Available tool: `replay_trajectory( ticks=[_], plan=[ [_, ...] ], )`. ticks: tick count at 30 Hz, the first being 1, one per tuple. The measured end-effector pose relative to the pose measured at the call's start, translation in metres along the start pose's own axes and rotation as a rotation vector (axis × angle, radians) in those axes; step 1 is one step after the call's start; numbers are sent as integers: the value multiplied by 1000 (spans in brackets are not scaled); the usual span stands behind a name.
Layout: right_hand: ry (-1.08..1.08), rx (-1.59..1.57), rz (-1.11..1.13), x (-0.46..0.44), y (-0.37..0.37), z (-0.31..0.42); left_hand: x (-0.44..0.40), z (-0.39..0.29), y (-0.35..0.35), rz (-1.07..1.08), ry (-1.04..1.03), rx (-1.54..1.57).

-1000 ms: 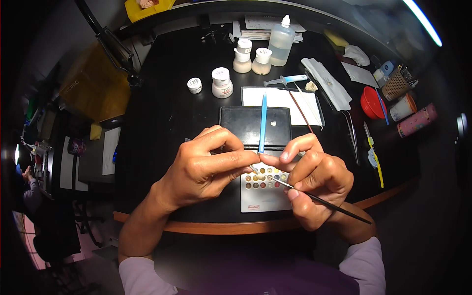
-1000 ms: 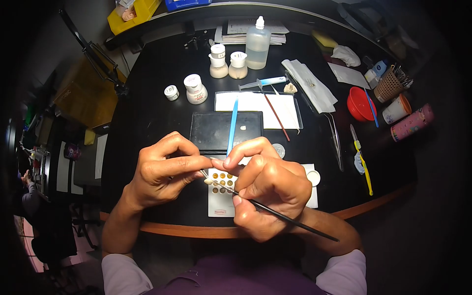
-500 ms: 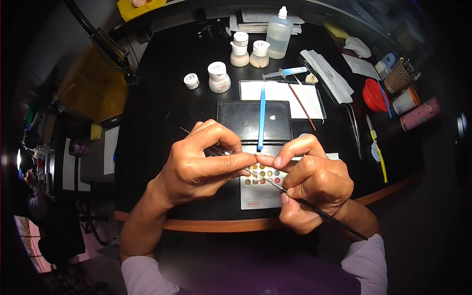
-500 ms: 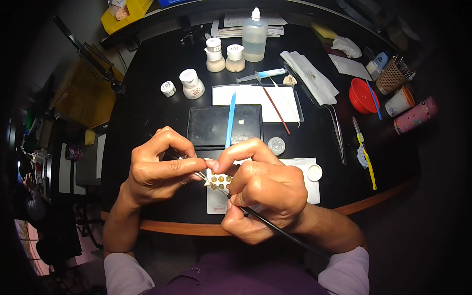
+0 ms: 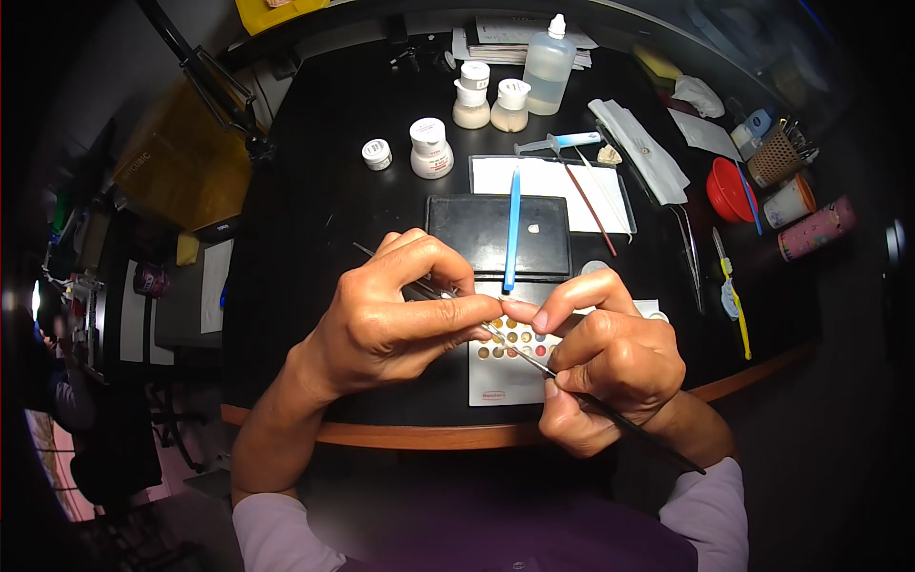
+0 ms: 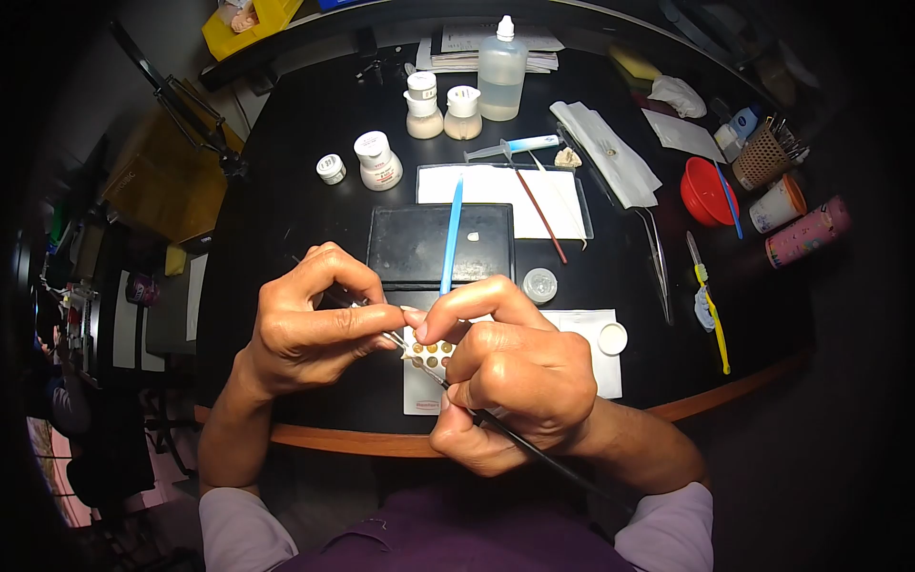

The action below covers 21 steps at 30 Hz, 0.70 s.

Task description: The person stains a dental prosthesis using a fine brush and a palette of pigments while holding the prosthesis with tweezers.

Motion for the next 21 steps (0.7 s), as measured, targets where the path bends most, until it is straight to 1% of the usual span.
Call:
replay_trajectory(
  ticks=[12, 15, 17, 21],
  plan=[
    [-17, -5, 11, 1, 3, 0, -1, 0, 1, 5, 7, 21],
    [-24, -131, -73, 3, 5, -8, 0, 1, -2, -9, 55, 99],
    [-45, -151, -93, 4, 5, -10, 2, 4, -4, -11, 93, 175],
    [-64, -234, -157, 3, 1, -11, 2, 2, -5, -11, 119, 210]
  ],
)
Point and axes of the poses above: each hand's wrist, its own x-axis away from the middle knuckle, its own y-axis out of the back of the hand, z = x × y, the point moved 3 cm from there along -x, towards the middle knuckle, and after that the axes turned 8 degrees about z, right-handed, at the moved point
